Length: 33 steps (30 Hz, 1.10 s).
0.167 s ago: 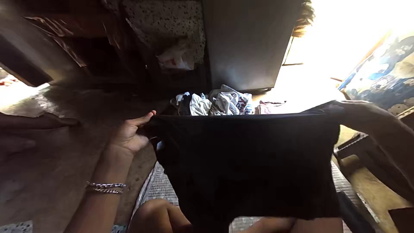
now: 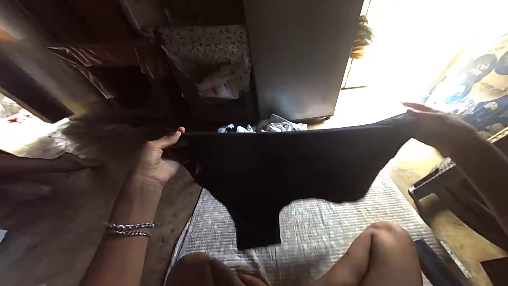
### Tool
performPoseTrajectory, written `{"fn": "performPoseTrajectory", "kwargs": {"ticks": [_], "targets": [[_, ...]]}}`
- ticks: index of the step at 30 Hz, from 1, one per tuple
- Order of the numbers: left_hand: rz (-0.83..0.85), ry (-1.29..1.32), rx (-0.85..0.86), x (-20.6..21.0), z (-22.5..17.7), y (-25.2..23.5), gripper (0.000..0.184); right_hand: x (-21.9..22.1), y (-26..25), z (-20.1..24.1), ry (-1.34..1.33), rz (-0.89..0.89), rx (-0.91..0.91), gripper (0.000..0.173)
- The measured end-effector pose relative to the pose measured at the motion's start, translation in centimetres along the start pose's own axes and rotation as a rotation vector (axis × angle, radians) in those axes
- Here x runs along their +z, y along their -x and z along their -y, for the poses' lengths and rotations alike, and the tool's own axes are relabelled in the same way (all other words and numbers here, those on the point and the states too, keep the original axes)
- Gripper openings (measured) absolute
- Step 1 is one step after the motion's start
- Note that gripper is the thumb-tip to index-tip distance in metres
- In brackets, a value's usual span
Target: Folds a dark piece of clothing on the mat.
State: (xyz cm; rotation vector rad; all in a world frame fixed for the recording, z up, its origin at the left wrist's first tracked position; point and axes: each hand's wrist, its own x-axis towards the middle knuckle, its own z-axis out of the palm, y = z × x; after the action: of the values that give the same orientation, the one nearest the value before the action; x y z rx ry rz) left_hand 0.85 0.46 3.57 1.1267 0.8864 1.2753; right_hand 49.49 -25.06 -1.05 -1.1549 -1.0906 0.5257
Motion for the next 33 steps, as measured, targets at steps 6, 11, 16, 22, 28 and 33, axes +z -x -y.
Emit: {"fn": "performPoseTrajectory", "kwargs": {"ticks": [6,11,16,22,28,33], "targets": [[0.094,-0.364,0.047,-3.6,0.1,2.2,0.018,-2.6,-0.3,-3.7,0.095,-0.149,0.164,0.042],[0.442,-0.75,-0.218,-10.5,12.2,4.8,0.013,-2.3,7.5,-15.5,0.32,0.051,0.556,0.044],[0.773,-1.468,-0.579,-13.6,24.0,7.0,0.024,-1.7,14.0,-22.9,0.688,0.111,1.019,0.036],[0.46,-1.241,-0.598,-14.2,24.6,5.9,0.024,-0.2,13.1,-22.4,0.934,0.13,0.991,0.027],[0.609,-1.335,-0.67,-15.3,25.3,5.3,0.026,3.2,12.1,-20.0,1.18,0.151,1.127,0.033],[0.585,-1.33,-0.645,-15.2,25.8,5.1,0.029,5.6,11.8,-18.5,1.274,0.189,1.202,0.038]]}}
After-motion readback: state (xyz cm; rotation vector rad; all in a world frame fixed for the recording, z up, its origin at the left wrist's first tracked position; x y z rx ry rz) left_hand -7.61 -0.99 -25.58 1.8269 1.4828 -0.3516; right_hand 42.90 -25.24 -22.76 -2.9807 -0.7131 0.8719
